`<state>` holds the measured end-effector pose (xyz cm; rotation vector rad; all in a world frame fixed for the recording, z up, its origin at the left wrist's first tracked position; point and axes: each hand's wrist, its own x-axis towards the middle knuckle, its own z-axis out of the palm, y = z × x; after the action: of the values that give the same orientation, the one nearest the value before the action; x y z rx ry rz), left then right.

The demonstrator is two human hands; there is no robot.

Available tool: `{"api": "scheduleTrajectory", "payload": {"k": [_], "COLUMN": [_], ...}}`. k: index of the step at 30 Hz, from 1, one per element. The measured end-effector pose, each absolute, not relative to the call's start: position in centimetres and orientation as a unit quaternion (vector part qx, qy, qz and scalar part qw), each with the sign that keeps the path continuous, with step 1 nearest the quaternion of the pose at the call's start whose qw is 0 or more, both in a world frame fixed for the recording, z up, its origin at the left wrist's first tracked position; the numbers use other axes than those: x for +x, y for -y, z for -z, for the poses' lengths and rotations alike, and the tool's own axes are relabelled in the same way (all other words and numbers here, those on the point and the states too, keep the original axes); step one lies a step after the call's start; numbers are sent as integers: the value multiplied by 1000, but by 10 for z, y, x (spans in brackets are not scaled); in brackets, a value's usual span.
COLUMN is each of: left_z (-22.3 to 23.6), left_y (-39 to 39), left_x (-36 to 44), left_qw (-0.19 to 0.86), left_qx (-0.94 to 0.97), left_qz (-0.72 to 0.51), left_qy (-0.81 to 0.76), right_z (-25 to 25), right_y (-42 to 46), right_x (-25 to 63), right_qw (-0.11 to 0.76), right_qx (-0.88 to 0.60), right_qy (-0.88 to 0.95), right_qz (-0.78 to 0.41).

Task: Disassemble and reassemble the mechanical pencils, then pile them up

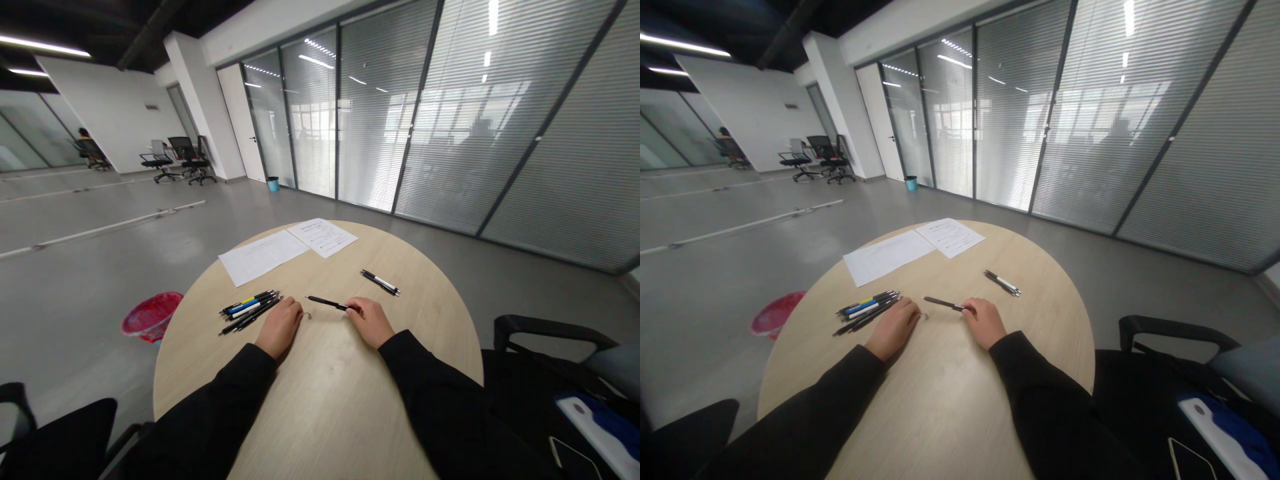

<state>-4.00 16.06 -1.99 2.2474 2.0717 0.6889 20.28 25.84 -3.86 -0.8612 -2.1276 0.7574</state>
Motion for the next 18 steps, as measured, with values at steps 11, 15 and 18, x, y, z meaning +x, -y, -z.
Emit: {"api": "scheduleTrajectory", "payload": {"k": [11,15,18], "left_z": [22,18,12], "left_y": [-160,-159,-158], "left_x": [-45,-44,-39], "left_qw": [11,47,64], "left_qx": [698,646,626], "left_qz": [-263,-306,-331], "left_qy": [-666,-697,-703], "right_z": [39,37,36], "right_y": [-259,-259,-260], "right_x": [202,203,204], "right_qw": [358,358,358], "right_qx": [-338,-342,-343], "right_qy": [818,817,819], "right_qz": [-296,-295,-290]}}
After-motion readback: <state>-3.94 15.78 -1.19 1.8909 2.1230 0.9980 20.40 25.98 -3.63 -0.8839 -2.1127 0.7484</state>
